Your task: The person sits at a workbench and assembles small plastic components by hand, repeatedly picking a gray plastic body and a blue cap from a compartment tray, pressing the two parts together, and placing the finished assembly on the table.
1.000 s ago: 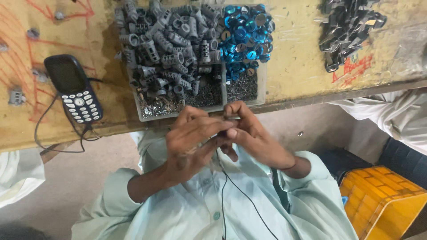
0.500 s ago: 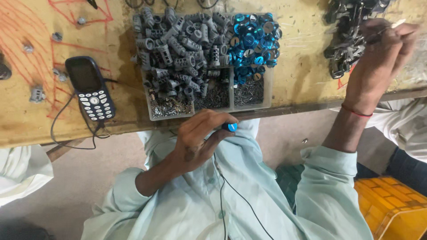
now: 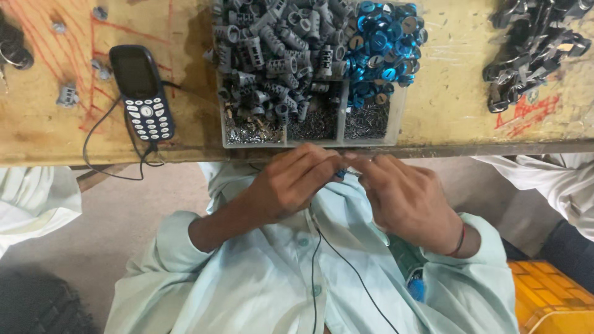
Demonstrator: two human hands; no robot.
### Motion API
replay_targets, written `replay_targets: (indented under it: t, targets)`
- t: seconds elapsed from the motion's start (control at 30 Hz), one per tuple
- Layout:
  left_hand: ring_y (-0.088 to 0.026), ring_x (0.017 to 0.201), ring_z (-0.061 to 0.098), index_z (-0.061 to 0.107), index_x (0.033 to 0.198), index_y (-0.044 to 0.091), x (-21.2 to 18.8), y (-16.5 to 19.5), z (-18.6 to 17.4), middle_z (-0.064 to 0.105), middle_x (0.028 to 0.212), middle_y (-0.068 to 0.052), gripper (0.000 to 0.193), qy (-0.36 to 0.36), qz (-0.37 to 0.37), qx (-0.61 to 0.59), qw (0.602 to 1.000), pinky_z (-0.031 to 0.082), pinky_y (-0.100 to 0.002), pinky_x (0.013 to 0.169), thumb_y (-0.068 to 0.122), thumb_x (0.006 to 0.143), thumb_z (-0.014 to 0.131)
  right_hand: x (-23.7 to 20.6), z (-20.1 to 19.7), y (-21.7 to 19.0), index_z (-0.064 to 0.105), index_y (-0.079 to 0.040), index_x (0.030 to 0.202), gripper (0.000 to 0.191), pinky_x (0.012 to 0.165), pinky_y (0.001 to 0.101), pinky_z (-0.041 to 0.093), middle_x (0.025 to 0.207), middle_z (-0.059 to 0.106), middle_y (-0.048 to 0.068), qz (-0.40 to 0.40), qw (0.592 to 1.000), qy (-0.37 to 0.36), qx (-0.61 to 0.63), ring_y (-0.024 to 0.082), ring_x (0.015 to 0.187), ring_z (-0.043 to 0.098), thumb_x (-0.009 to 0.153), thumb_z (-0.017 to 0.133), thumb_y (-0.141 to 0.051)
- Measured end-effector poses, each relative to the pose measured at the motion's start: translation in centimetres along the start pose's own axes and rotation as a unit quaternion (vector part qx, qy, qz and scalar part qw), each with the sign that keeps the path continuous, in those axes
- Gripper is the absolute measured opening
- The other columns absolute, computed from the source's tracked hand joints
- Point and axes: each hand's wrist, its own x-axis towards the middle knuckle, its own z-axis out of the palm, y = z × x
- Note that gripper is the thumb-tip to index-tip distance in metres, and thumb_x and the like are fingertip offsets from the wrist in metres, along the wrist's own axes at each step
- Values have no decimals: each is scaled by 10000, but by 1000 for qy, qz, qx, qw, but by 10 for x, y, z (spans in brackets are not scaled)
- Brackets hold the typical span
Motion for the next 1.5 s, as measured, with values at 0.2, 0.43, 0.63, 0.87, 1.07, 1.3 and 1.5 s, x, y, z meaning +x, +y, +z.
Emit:
replay_targets:
  t: [0.2, 0.43, 0.63, 0.87, 1.07, 1.3, 1.5]
  targets:
    - [-291, 1069, 672, 606, 1264, -66, 6, 9, 4, 673, 1150, -149, 368, 2, -11, -23, 1000, 578, -388, 926, -12, 922, 732, -6, 11, -2, 396, 13, 1531, 700, 628, 383, 501, 896, 593, 122, 58, 996, -21, 66, 267, 757, 626, 855, 563, 80]
    - [-256, 893, 655, 670, 1145, 52, -5, 16, -47, 641, 963, -67, 260, 21, -214, 166, 962, 541, -388, 767, 70, 911, 782, -4, 15, 55, 458, -21, 1474, 456, 942, 395, 499, 1195, 614, 199, 230, 882, 220, -346, 306, 1050, 608, 1048, 620, -32]
    - [-262, 849, 650, 659, 1168, 13, -18, 2, -48, 612, 914, -87, 315, -83, -247, 307, 915, 515, -388, 685, 81, 865, 714, 22, 8, 19, 699, -115, 1142, 121, 704, 316, 534, 1107, 708, 66, 314, 938, 140, 52, 188, 893, 699, 1027, 719, -80]
    - [-254, 815, 665, 577, 980, 44, -4, -4, -48, 616, 872, -90, 259, -105, -176, 371, 906, 532, -371, 641, 50, 743, 681, 81, 31, 16, 612, -63, 983, 148, 624, 449, 492, 919, 596, 116, 62, 986, -36, -147, 320, 852, 655, 893, 717, -114]
    - [-300, 837, 656, 520, 972, 25, -16, -5, -42, 577, 879, -128, 157, -56, -204, 264, 941, 538, -387, 663, 22, 935, 672, 63, 21, 22, 608, -14, 1054, 134, 694, 434, 507, 963, 635, 147, 96, 995, 10, 28, 334, 879, 658, 951, 693, -18]
    - [-295, 879, 672, 593, 1092, 25, -20, 1, -39, 635, 976, -129, 195, 74, -213, 133, 965, 562, -388, 756, 11, 956, 731, 43, 37, 34, 576, 24, 1105, 70, 723, 290, 555, 946, 664, 55, 202, 938, 58, 277, 155, 820, 698, 1057, 600, 69]
    - [-133, 780, 720, 657, 1059, 2, -9, 8, -16, 732, 909, -65, 137, 144, -330, -207, 910, 600, -273, 701, 67, 978, 747, 30, 45, 35, 585, -15, 1119, 107, 611, 246, 534, 1116, 589, 79, 232, 781, 59, 577, 122, 803, 644, 1076, 592, -113]
